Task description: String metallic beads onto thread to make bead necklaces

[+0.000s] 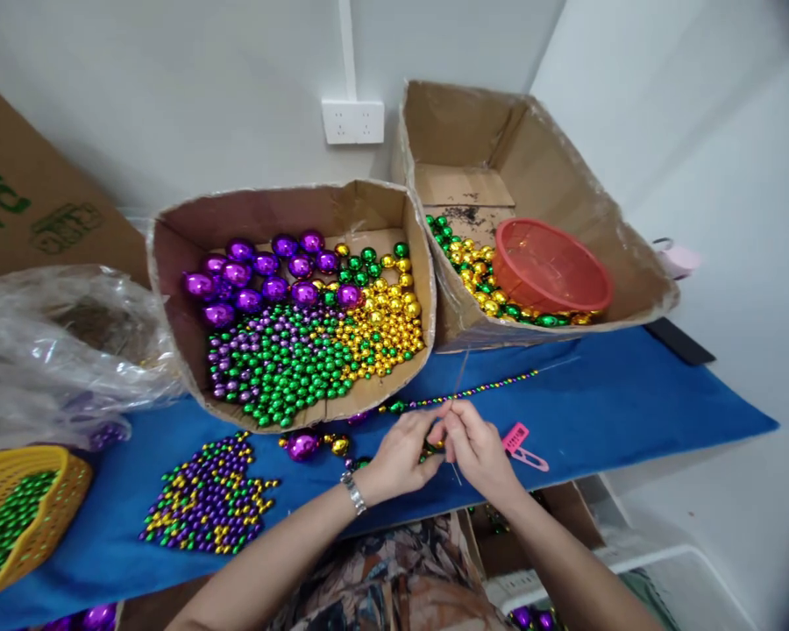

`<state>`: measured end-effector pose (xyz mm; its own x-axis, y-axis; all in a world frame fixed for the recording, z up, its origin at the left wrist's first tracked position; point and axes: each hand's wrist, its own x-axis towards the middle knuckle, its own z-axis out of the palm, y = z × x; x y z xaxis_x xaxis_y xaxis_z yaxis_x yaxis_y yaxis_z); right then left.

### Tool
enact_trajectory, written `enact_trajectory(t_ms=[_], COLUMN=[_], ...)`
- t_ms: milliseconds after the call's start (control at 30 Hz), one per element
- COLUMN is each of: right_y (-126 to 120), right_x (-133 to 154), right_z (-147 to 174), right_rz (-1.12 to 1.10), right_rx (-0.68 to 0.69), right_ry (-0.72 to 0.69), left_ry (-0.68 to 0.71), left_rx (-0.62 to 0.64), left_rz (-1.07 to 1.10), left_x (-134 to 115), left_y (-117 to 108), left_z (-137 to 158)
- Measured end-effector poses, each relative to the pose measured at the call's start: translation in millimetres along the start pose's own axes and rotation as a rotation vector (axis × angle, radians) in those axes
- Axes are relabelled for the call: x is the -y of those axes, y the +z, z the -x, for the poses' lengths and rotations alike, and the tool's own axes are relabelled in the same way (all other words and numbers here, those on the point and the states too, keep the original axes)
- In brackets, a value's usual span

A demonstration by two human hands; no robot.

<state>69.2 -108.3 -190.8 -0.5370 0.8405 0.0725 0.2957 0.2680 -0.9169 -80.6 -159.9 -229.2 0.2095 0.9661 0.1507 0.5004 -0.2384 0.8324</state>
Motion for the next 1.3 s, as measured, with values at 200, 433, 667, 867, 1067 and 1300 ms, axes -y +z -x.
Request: enact_trajectory(t_ms=[200, 433, 667, 867, 1067, 1300], right_y=[-26.8, -74.4, -123.0, -87.0, -37.0, 2.3], right_x=[-13.2, -50.2, -66.9, -36.5, -21.0, -5.9], right_z=[3.9, -9.9, -29.6, -30.9, -14.4, -10.3], right_rz=[-0.055, -0.351, -0.413, -0.473, -0.164, 0.116], right_rx=[-0.100, -0.501, -0.966, -0.766, -0.368, -0.153], right_ry=[0.061, 0.140, 0.051, -0.013, 0.044, -0.131], left_ry=[-0.102, -0.053, -0.106, -0.064, -0.173, -0.245], left_rx=[0.315, 0.216, 0.228, 0.120, -0.584, -0.629], left_rz=[-0.564, -0.739, -0.849, -0.542, -0.181, 0.017], left_x=[7.0, 13.7, 24.7, 13.1, 32.2, 56.0], left_y=[8.7, -17.3, -32.0, -68.4, -150.7, -180.3], left_z=[18.8, 44.3, 62.2, 38.2, -58.7, -124.8])
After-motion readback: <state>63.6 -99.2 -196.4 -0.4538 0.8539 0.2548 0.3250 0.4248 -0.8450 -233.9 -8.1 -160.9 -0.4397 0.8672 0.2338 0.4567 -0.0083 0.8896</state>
